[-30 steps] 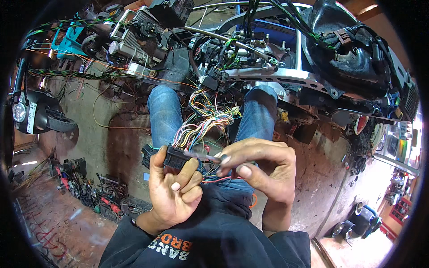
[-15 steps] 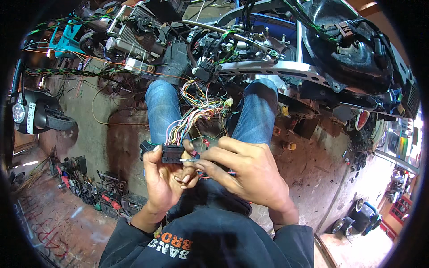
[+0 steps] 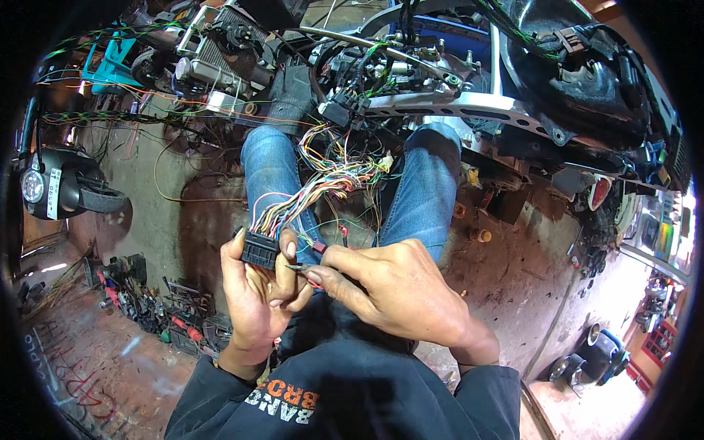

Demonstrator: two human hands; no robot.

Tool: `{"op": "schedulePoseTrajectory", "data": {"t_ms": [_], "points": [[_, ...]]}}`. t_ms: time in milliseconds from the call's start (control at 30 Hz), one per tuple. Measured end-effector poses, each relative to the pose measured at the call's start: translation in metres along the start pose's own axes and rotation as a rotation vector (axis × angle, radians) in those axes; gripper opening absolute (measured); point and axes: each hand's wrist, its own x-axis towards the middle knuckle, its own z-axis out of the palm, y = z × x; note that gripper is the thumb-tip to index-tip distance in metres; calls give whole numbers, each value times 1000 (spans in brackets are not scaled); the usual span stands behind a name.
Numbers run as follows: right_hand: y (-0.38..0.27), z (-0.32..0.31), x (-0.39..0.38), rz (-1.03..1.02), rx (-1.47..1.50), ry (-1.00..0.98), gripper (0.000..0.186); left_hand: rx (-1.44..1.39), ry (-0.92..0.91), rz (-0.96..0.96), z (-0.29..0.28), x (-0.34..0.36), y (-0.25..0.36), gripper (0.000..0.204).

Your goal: Inspecting and repairing the wiring harness and electronic components of a disassembled motorcycle.

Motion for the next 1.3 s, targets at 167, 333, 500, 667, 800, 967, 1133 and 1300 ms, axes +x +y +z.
{"op": "schedulePoseTrajectory", "data": {"t_ms": [167, 333, 500, 667, 800, 967, 1133, 1300], "points": [[3, 1, 3, -187, -73, 166, 18, -98, -3, -20, 4, 0, 1, 61], [-3, -5, 2, -156, -185, 172, 22, -79, -4, -19, 6, -1, 0, 62], [-5, -9, 9, -203, -208, 203, 22, -72, -38, -43, 2, -4, -3, 67], [-9, -12, 8, -234, -277, 222, 20, -1, -46, -40, -4, -5, -9, 71], [-13, -8, 5, -242, -351, 268, 17, 73, 10, -39, -1, -9, -10, 72], [-18, -7, 3, -262, -411, 274, 15, 166, 4, -64, 0, -12, -7, 71], [-24, -12, -1, -253, -460, 245, 15, 347, 46, -19, -1, -17, -13, 67], [-30, -24, 3, -283, -558, 105, 20, 431, 34, 21, -1, -17, -12, 63]]}}
